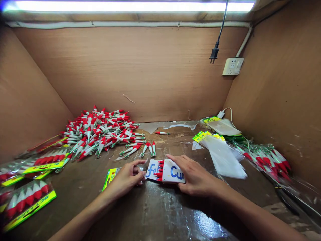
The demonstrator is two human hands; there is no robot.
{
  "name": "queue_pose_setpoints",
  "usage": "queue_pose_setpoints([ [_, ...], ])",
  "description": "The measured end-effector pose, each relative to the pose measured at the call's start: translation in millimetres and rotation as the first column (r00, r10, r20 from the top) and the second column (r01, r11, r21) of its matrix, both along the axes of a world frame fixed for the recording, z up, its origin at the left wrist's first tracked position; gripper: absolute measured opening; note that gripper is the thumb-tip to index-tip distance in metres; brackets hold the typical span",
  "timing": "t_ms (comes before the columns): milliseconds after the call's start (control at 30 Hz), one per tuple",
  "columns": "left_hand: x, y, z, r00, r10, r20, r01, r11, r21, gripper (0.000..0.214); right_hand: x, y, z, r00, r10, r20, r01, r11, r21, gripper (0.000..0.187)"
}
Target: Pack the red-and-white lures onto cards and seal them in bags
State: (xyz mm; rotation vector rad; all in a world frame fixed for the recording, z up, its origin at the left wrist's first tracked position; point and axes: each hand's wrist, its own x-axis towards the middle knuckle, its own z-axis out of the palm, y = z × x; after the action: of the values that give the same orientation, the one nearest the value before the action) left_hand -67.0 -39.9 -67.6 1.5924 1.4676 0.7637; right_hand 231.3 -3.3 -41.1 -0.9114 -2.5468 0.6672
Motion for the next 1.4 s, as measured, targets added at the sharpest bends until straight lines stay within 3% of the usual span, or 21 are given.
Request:
queue_pose_setpoints([
  [167, 1.3, -1.8, 9.9, 0.974, 0.059, -0.217, -0.026, 0.988, 0.151, 0.041, 2.5, 2.0, 5.3, 1.0, -0.004, -0.019, 0.005, 1.0, 0.018, 0.097],
  [367, 7.5, -4.4, 13.5, 0.967, 0.012, -0.253, 0.024, 0.99, 0.14, 0.046, 0.3, -7.0, 6.2, 1.0, 0.004, -0.002, -0.004, 1.0, -0.007, 0.096],
  [700, 20.9, -19.5, 14.2, 0.912, 0.004, -0.41, 0.104, 0.965, 0.24, 0.037, -1.0, -16.2, 15.0, 0.999, 0.008, 0.037, -0.007, 0.999, -0.034, 0.097],
  [867, 29.7, -26.3, 9.5, 0.915, -0.044, -0.401, 0.156, 0.955, 0.252, 0.035, -6.8, -19.9, 7.3, 1.0, -0.028, 0.013, 0.029, 0.998, -0.063, 0.097],
  [1233, 27.1, -21.8, 1.8, 0.903, 0.019, -0.43, 0.136, 0.935, 0.328, 0.032, -13.6, -19.0, -3.0, 0.999, -0.012, -0.051, 0.009, 0.998, -0.055, 0.095],
  [1400, 27.4, -21.8, 4.2, 0.929, 0.029, -0.369, 0.097, 0.943, 0.317, 0.011, -15.9, -16.4, -11.3, 0.998, 0.027, -0.062, -0.032, 0.997, -0.077, 0.095],
])
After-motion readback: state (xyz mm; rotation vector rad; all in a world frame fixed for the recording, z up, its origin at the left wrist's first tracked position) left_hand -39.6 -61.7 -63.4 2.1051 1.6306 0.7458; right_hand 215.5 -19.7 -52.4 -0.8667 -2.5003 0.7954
